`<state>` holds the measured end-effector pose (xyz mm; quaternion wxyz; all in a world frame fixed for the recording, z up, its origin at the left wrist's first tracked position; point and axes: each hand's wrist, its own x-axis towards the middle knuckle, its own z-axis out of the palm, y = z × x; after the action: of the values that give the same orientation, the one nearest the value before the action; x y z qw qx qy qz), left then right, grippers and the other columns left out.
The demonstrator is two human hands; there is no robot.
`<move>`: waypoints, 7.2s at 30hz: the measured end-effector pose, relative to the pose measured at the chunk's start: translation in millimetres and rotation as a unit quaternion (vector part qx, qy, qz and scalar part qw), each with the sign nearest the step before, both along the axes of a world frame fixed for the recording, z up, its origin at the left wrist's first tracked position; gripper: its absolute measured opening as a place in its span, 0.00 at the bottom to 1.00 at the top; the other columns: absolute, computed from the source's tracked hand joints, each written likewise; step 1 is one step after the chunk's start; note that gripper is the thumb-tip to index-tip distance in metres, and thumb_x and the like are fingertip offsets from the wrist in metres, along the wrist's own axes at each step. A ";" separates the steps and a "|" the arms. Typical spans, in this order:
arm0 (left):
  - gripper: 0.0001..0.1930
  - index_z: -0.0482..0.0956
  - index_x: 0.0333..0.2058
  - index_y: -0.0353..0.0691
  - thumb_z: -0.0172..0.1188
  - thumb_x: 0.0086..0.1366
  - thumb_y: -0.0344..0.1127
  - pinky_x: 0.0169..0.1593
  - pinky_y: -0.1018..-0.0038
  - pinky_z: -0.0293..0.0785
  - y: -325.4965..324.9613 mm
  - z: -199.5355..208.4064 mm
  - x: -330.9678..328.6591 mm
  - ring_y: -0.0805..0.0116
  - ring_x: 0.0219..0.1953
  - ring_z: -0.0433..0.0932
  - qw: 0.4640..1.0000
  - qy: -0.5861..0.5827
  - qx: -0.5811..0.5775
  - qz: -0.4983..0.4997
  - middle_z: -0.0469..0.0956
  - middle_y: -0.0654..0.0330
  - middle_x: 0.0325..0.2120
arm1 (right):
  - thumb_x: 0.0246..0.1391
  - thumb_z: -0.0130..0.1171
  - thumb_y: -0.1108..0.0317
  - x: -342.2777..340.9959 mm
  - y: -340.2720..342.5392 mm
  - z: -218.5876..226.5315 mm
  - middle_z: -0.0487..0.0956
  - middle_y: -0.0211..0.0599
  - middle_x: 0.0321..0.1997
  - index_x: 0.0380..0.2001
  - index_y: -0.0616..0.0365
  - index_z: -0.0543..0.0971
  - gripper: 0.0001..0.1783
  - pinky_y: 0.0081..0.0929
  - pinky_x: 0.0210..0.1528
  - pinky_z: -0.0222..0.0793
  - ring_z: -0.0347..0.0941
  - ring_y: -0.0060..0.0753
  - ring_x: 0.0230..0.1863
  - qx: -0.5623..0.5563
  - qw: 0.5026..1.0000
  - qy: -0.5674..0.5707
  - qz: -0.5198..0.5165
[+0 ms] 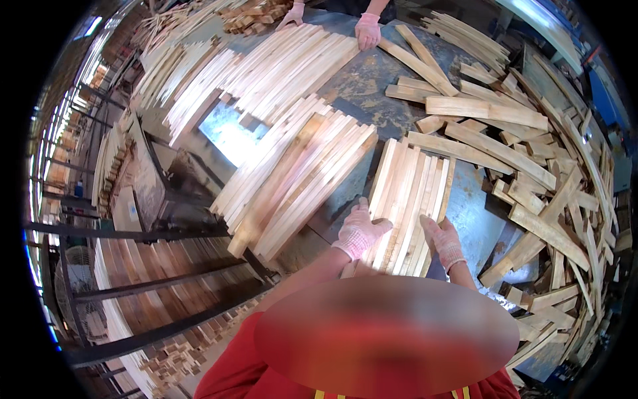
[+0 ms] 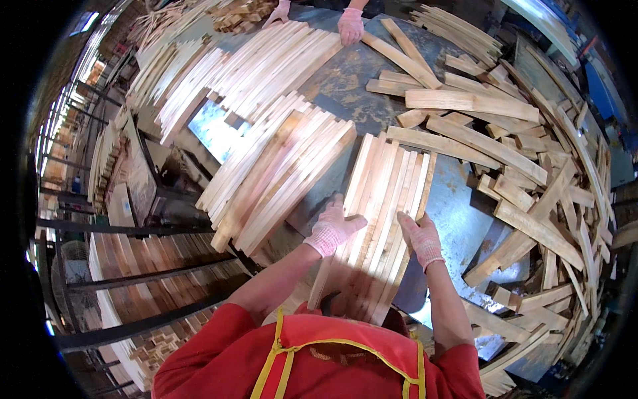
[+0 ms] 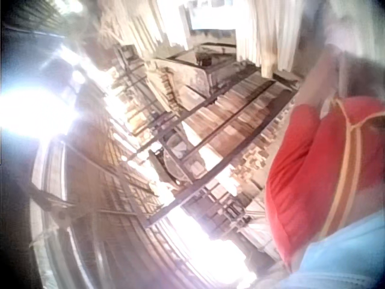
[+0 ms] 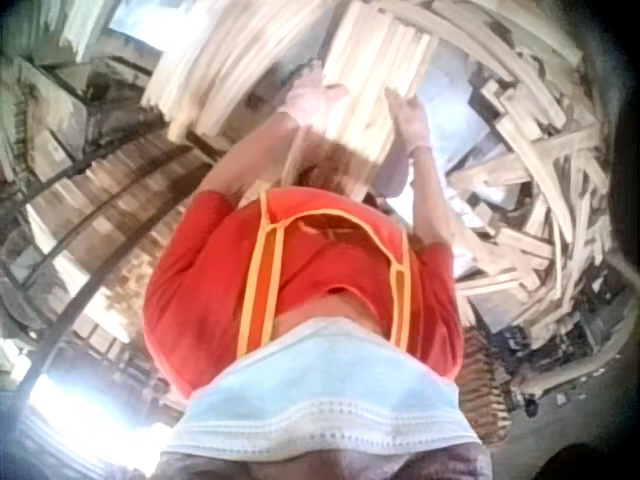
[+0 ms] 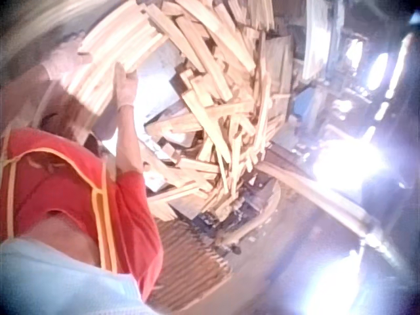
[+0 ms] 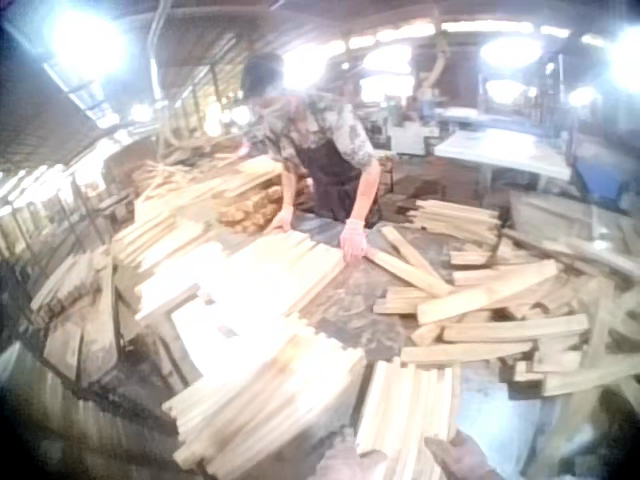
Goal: The person repeatedly picks up thin wooden planks from a pile on a metal table and stacks them vertically in a neat row. They handle the planks one by one, aligning them carefully to form a growing stack.
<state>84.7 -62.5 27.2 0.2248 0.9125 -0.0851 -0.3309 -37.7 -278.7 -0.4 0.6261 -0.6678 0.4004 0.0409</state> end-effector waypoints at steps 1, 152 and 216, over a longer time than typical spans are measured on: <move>0.57 0.51 0.76 0.29 0.66 0.61 0.63 0.73 0.58 0.68 -8.2 11.6 0.7 0.40 0.71 0.68 1.000 -0.006 -0.008 -0.005 0.63 0.37 0.71 | 0.62 0.72 0.56 -4.0 -0.5 0.6 0.86 0.44 0.54 0.63 0.67 0.76 0.34 0.31 0.59 0.75 0.80 0.33 0.54 0.043 0.998 -0.019 -0.043; 0.41 0.67 0.71 0.37 0.69 0.61 0.44 0.55 0.53 0.80 434.6 35.9 450.9 0.42 0.45 0.86 0.984 -0.146 0.104 0.016 0.88 0.45 0.39 | 0.65 0.55 0.58 609.6 225.3 22.4 0.85 0.50 0.51 0.68 0.54 0.72 0.30 0.43 0.56 0.75 0.81 0.56 0.55 -0.393 0.821 -0.253 0.329; 0.49 0.61 0.74 0.36 0.74 0.58 0.45 0.72 0.52 0.65 169.3 23.3 139.8 0.39 0.70 0.68 0.911 -0.257 -0.037 -0.321 0.67 0.38 0.70 | 0.44 0.78 0.71 13.2 -21.3 22.8 0.79 0.52 0.62 0.71 0.67 0.62 0.52 0.35 0.65 0.73 0.79 0.46 0.60 -0.269 0.861 -0.112 -0.417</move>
<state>224.4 106.8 50.5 0.1108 0.8807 -0.4401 -0.1359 -24.6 -300.0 22.4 0.4212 -0.5807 0.5646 -0.4083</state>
